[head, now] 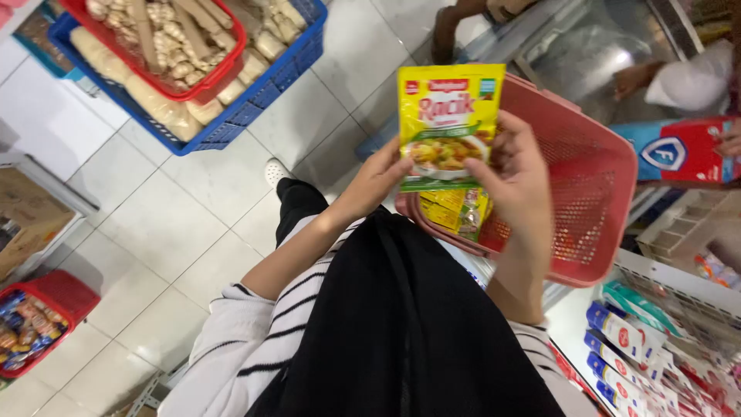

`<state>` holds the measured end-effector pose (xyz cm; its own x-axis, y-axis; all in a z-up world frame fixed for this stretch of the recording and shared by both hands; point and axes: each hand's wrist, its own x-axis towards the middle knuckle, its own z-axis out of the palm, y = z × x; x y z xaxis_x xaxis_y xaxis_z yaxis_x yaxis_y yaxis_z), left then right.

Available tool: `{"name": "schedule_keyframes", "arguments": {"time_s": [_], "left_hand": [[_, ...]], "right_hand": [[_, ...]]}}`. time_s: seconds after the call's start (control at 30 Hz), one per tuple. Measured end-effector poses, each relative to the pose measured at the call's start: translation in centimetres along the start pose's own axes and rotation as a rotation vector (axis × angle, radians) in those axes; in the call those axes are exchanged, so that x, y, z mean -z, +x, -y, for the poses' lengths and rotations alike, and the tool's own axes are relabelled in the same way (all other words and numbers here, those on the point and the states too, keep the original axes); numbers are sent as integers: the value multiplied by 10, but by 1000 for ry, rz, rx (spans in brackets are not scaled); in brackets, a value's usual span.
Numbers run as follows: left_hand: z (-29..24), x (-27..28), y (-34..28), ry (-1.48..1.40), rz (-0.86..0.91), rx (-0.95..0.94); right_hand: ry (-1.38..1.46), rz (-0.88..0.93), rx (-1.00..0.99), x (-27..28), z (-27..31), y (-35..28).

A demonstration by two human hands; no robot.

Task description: The person organizes seasoning packets by taking them out of a basket, sorting through them by hand, and placing them into display bins on a shelf.

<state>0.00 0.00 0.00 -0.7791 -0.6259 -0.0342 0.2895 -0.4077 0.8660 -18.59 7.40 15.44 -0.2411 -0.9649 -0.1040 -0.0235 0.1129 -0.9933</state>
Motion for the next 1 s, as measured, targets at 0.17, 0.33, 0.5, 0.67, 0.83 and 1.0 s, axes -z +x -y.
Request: {"name": "schedule_keyframes", "arguments": {"time_s": [0.17,0.33,0.5,0.67,0.83,1.0], "left_hand": [[-58,49,-21,231,-65,-9],[-54,129,-54,204,-51,172],[-52,187,-73,-737,-263,295],[-103,234,-90,-693,-257,64],[-131,270,-103,-682,-338,3],[-117,305,-109,-801,-407,44]], "right_hand": [[152,-63,26,-62,-43,22],[458,-121,-9,-120,-95,62],[118,-82,159,-222,-90,101],[-646,134,699,-315,-73,133],[-965,242,677,-371,-75,158],[-903,231,466,-365,-102,194]]}}
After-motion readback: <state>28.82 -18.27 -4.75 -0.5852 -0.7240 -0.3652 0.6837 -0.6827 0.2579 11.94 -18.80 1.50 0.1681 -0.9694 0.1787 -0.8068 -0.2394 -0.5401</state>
